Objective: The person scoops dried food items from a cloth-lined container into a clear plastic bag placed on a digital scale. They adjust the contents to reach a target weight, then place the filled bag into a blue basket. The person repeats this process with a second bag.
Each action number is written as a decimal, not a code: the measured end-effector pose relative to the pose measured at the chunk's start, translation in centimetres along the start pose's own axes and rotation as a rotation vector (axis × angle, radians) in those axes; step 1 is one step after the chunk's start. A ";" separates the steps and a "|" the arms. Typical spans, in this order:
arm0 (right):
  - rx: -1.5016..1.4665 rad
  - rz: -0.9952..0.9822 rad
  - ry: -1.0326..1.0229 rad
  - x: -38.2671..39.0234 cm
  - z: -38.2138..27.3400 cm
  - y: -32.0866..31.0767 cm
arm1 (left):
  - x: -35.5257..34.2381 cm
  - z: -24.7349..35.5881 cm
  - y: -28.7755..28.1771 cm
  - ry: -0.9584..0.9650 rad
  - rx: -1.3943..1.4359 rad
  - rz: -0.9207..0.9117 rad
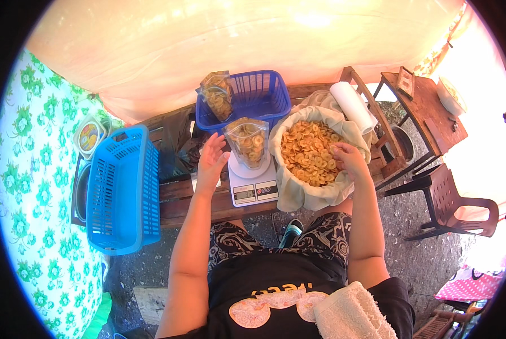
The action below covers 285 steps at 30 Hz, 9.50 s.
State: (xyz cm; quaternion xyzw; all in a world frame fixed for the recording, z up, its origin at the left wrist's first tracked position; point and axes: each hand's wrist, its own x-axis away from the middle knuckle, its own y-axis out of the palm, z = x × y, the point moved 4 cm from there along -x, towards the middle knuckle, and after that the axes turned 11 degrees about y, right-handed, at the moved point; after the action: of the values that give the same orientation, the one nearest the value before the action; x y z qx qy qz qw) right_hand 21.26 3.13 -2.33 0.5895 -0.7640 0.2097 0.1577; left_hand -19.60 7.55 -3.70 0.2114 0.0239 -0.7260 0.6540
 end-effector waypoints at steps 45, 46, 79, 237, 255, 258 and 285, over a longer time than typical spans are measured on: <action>0.609 0.146 -0.277 0.3 0.3 2.7 | 0.5 1.4 1.1 0.048 -0.092 0.018; 0.576 0.126 -0.248 0.0 0.0 2.5 | 0.7 1.4 1.0 0.038 -0.086 0.030; 0.472 0.176 -0.344 1.0 -4.0 3.2 | 1.4 1.7 -1.1 0.086 -0.111 0.090; 0.636 0.235 -0.465 1.0 -1.3 1.5 | 1.6 2.4 0.5 0.152 -0.225 0.274; 0.577 0.101 -0.214 0.9 -2.3 2.4 | 2.2 3.7 -0.9 0.104 -0.169 0.366; 0.950 -0.126 -0.699 4.9 -1.6 5.1 | 2.0 3.1 -0.5 0.128 -0.179 0.353; 0.729 0.090 -0.594 -0.1 -3.3 3.2 | 2.3 3.6 -0.9 0.150 -0.191 0.322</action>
State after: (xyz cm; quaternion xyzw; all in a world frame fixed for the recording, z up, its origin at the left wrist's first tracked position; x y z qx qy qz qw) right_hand 18.16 5.63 0.06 0.6072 -0.6775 0.2931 -0.2939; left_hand -21.57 4.43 -1.43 0.2031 0.1070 -0.5886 0.7751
